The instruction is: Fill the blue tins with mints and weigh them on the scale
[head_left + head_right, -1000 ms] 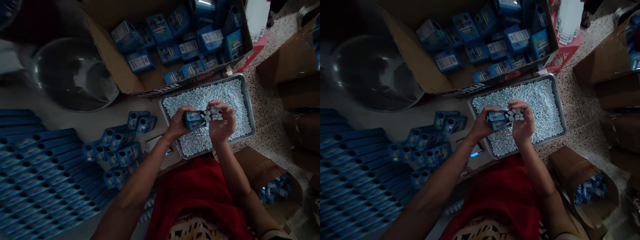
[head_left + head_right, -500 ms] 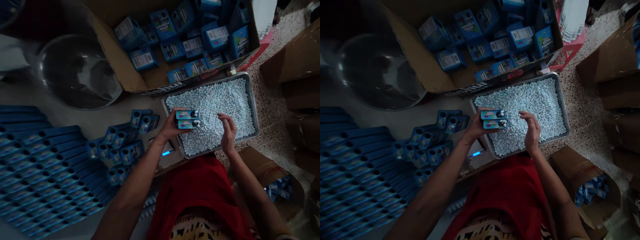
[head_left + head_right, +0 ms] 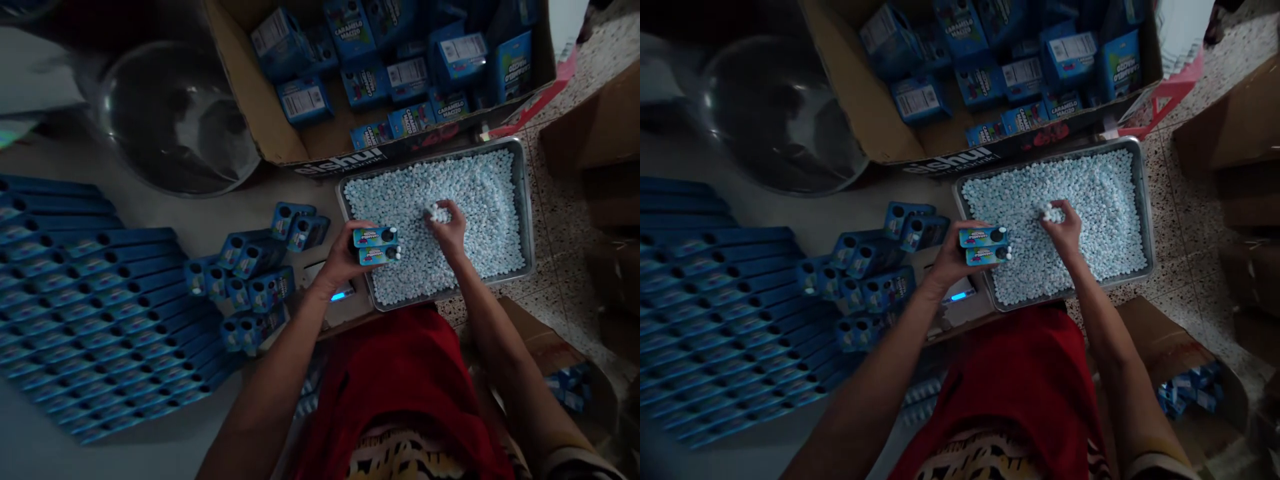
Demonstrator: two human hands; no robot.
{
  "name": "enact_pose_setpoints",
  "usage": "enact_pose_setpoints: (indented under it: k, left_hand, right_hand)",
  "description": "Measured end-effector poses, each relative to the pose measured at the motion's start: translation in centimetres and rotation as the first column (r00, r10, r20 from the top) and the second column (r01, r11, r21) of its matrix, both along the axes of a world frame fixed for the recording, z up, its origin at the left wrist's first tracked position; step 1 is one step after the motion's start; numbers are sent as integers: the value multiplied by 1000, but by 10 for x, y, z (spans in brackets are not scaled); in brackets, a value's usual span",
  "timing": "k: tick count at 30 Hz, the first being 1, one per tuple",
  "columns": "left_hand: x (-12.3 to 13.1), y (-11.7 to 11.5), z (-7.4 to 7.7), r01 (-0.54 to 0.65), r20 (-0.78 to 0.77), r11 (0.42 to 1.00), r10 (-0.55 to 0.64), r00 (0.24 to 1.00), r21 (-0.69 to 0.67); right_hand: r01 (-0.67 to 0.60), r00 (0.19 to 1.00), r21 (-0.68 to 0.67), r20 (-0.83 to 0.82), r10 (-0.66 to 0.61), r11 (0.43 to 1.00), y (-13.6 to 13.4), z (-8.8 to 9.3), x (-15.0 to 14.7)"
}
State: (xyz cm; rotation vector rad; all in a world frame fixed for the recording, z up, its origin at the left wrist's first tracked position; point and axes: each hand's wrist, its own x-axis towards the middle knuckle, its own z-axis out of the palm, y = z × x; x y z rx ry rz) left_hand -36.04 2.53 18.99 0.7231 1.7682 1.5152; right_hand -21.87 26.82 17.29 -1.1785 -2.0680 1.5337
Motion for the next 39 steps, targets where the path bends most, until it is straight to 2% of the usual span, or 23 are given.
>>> enact_pose_setpoints:
  k: [1,2,3,4,5,6,8,9,11,13,16,19,21,24,28,30,36,39]
  left_hand:
    - [2,2,1,-10,-26,999,9,1000,-38]
    - [3,5,2,-9,-52,997,5,999,-76]
    - [6,9,5,-1,-80,994,-8,997,-111]
    - [8,12,7,5,-107,990,-20,994,-140]
    - [10,16,11,0,-131,987,-22,991,-162]
    - [13,19,14,-17,-151,984,-11,988,-178]
    - [17,24,20,-62,-190,978,23,982,-199]
    - [19,26,22,-75,-207,976,32,978,-204]
    - [21,29,22,-56,-206,977,14,978,-203]
    - [22,32,18,-47,-130,984,25,991,-174]
    - [25,37,6,-86,45,991,91,995,-105]
    - [33,41,-5,-50,185,998,58,981,-48]
    - [41,43,-8,-34,224,999,36,974,-13]
    - [55,47,-9,-52,210,998,42,977,44]
    - [70,51,-4,51,165,995,-65,984,89]
    - [72,49,-1,64,141,994,-76,987,85]
    - [60,43,3,-161,136,969,136,981,190]
    - [55,36,10,-193,90,941,174,981,279]
  right_hand:
    - [74,991,-199,-91,-94,977,-3,12,-4]
    - [88,971,-386,-173,-166,918,-9,26,-8]
    - [57,945,-527,-246,-217,848,-16,41,-11]
    - [9,918,-607,-310,-247,794,-25,57,-13]
    - [-29,893,-635,-363,-265,772,-35,73,-15]
    - [-34,869,-626,-404,-287,779,-43,87,-18]
    - [38,815,-582,-452,-362,813,-55,109,-23]
    - [84,789,-576,-460,-408,813,-56,115,-24]
    - [137,753,-615,-445,-485,777,-51,121,-25]
    - [137,760,-663,-406,-507,736,-36,119,-19]
    - [176,822,-635,-325,-467,753,-10,105,4]
    - [226,924,-463,-176,-338,857,4,88,35]
    - [190,973,-294,-73,-220,937,7,77,53]
    - [150,989,-102,18,-149,983,7,64,72]
    - [133,990,-19,44,-132,991,5,57,77]
    - [104,994,7,39,-104,995,5,58,73]
    - [-3,1000,167,13,1,986,4,58,67]
    - [-120,993,325,51,109,938,4,49,75]
